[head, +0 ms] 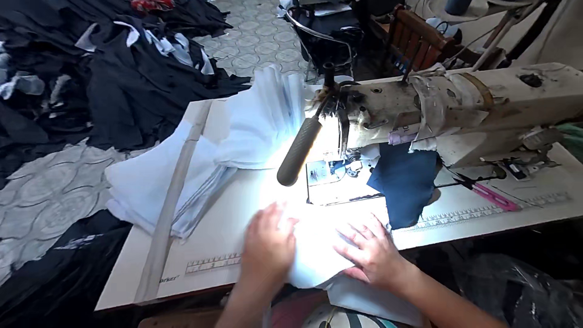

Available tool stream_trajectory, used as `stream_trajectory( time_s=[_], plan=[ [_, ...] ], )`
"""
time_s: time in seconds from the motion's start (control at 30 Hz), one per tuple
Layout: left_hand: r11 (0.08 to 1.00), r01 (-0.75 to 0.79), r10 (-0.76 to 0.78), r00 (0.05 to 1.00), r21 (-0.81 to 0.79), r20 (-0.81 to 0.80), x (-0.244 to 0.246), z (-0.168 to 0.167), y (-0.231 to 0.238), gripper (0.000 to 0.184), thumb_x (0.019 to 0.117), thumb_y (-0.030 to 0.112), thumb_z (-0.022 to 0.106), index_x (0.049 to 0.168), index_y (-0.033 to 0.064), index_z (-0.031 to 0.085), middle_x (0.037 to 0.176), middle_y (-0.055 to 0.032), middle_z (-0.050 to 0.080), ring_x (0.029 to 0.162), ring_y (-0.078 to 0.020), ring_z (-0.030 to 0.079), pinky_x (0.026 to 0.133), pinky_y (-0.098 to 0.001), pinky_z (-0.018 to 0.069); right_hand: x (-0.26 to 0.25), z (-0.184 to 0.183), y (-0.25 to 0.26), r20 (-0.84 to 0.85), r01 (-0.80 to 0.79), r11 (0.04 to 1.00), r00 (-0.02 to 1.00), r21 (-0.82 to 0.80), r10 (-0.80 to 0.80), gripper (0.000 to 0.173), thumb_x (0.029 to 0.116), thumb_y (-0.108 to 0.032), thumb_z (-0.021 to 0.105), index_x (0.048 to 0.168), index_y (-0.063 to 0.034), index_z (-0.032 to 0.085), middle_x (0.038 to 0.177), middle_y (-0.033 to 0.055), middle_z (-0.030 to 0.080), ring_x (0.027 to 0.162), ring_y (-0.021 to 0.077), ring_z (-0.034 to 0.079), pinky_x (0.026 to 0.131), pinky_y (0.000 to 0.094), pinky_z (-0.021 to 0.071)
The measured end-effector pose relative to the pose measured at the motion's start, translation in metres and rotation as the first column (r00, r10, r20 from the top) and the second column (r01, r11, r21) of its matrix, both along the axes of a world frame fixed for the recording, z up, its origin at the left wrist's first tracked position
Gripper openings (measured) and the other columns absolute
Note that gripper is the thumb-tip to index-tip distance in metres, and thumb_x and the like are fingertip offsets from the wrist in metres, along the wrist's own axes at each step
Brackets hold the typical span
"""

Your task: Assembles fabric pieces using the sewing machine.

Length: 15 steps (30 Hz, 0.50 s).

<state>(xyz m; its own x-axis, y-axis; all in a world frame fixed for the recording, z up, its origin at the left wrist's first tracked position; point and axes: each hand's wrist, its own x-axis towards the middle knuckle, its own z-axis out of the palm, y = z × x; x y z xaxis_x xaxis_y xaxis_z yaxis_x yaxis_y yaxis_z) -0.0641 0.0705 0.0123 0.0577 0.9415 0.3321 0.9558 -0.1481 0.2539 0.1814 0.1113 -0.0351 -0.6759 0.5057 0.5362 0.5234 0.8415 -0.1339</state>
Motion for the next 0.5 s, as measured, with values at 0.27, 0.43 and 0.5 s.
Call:
stream_trajectory(
  time_s=[0.27, 0.43, 0.5],
  plan=[
    [0.951, 0.307, -0.306, 0.918, 0.037, 0.254, 0.030, -0.044, 0.003, 0.062, 0.0887, 0.056, 0.061, 0.127, 0.0073, 0.071, 0.133, -0.0237, 0.065, 0.120, -0.0462, 0.063, 0.099, -0.0617, 0.0498, 0.117, 0.049, 0.087, 0.065, 0.695, 0.506, 0.618, -0.511, -0.784, 0.049, 0.0934, -0.034, 0.074, 0.105, 0.0124, 0.068, 0.113, 0.0345, 0.064, 0.111, 0.0516, 0.060, 0.095, 0.0682, 0.0418],
    [0.960, 0.277, -0.277, 0.935, 0.032, 0.222, 0.029, -0.039, -0.002, 0.042, 0.0881, 0.043, 0.066, 0.098, 0.0026, 0.075, 0.109, -0.0193, 0.073, 0.099, -0.0395, 0.071, 0.083, -0.0555, 0.0567, 0.125, 0.055, 0.098, -0.077, 0.534, 0.501, 0.628, -0.681, -0.774, 0.031, 0.0994, -0.013, 0.063, 0.108, 0.0165, 0.064, 0.106, 0.0311, 0.065, 0.095, 0.0357, 0.062, 0.087, 0.0499, 0.0486],
    [0.951, 0.309, -0.295, 0.920, -0.016, 0.257, 0.026, -0.037, -0.006, 0.040, 0.0879, 0.041, 0.067, 0.103, 0.0051, 0.075, 0.120, -0.0190, 0.071, 0.109, -0.0388, 0.070, 0.089, -0.0554, 0.0552, 0.127, 0.057, 0.102, -0.093, 0.558, 0.493, 0.594, -0.668, -0.799, 0.045, 0.1013, -0.022, 0.062, 0.126, 0.0154, 0.056, 0.117, 0.0340, 0.062, 0.104, 0.0415, 0.061, 0.092, 0.0538, 0.0472]
  ],
)
